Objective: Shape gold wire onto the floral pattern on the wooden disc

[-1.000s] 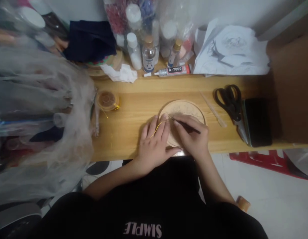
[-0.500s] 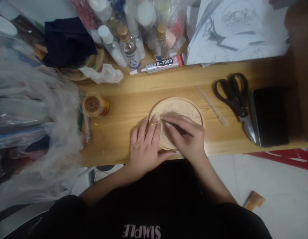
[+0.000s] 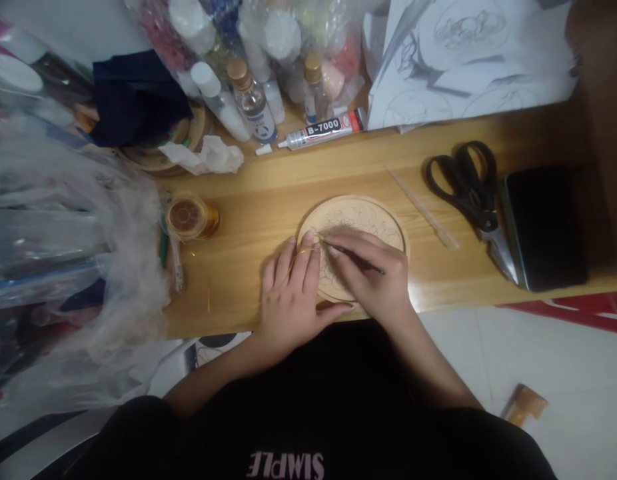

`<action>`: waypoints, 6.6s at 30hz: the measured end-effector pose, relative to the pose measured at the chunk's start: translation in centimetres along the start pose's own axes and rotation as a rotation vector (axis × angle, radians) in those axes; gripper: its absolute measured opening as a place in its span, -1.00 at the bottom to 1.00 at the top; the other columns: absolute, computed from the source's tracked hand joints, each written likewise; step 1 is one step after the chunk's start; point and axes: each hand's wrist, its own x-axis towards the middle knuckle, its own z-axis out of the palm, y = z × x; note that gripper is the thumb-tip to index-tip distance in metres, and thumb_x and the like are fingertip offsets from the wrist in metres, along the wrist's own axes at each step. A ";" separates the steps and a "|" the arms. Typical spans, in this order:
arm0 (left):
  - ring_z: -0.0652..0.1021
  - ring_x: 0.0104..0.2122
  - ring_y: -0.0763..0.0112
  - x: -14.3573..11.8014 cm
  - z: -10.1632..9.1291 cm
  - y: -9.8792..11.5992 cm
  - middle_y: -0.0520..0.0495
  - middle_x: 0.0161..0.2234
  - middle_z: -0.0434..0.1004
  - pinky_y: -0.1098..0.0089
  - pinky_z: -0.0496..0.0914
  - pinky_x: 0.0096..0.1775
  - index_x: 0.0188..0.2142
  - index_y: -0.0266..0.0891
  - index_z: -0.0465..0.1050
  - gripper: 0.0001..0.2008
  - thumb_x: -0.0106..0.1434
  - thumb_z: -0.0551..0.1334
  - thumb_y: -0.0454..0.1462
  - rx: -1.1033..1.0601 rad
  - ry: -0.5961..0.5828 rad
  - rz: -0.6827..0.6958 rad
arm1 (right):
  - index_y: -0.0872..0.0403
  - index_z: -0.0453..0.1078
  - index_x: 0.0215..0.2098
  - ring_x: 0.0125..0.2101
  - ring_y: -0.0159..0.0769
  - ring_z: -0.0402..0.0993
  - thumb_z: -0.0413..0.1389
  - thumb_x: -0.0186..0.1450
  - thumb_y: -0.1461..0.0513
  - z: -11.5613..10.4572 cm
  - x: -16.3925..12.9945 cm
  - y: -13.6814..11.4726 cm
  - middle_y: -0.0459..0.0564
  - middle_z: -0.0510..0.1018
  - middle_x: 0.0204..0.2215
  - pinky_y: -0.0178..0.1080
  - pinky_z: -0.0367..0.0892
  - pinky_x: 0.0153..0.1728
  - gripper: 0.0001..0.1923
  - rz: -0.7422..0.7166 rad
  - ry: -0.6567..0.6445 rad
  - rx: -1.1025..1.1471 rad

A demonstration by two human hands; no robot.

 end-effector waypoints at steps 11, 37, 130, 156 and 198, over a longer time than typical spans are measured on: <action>0.28 0.22 -0.08 -0.1 0.0 -0.1 -0.29 0.25 0.27 0.05 0.16 0.14 0.18 -0.43 0.31 -0.12 0.28 -0.13 0.28 -0.012 0.007 0.003 | 0.02 0.55 -0.19 -0.15 -0.30 0.58 0.18 0.23 0.39 0.0 0.0 0.1 -0.01 0.65 -0.20 -0.17 0.49 -0.04 -0.76 0.006 -0.013 0.006; 0.28 0.22 -0.04 0.0 -0.2 0.0 -0.27 0.26 0.26 0.08 0.14 0.16 0.21 -0.47 0.27 -0.09 0.29 -0.17 0.28 -0.028 0.002 -0.017 | 0.04 0.53 -0.16 -0.12 -0.21 0.59 0.15 0.24 0.39 0.2 -0.3 -0.2 0.06 0.64 -0.19 -0.11 0.51 -0.04 -0.75 -0.097 -0.035 -0.097; 0.28 0.24 0.09 3.5 -2.9 -7.5 -0.16 0.22 0.34 0.07 0.08 0.26 0.17 -0.39 0.31 -0.38 0.39 0.02 0.08 -0.227 -0.280 0.436 | 0.03 0.50 -0.04 -0.08 -0.28 0.56 0.19 0.19 0.46 -0.3 -0.2 -0.2 0.01 0.61 -0.12 -0.21 0.49 0.01 -0.60 -0.018 -0.070 -0.002; 0.30 0.22 0.06 3.4 -3.2 -7.3 -0.16 0.25 0.29 0.07 0.15 0.23 0.17 -0.42 0.31 -0.38 0.39 0.03 0.05 -0.188 -0.298 0.449 | 0.24 0.47 -0.09 -0.06 -0.07 0.56 0.20 0.14 0.50 -0.4 0.1 -0.3 0.24 0.62 -0.18 -0.11 0.53 0.00 -0.65 -0.295 -0.122 -0.228; 0.22 0.29 0.02 3.9 -3.8 -7.4 -0.18 0.25 0.29 0.02 0.12 0.27 0.13 -0.32 0.36 -0.49 0.35 0.15 -0.02 -0.155 -0.294 0.426 | 0.06 0.46 -0.04 -0.09 -0.23 0.57 0.18 0.23 0.42 -1.6 1.3 -0.3 0.04 0.62 -0.15 -0.17 0.54 -0.04 -0.66 -0.187 -0.213 -0.158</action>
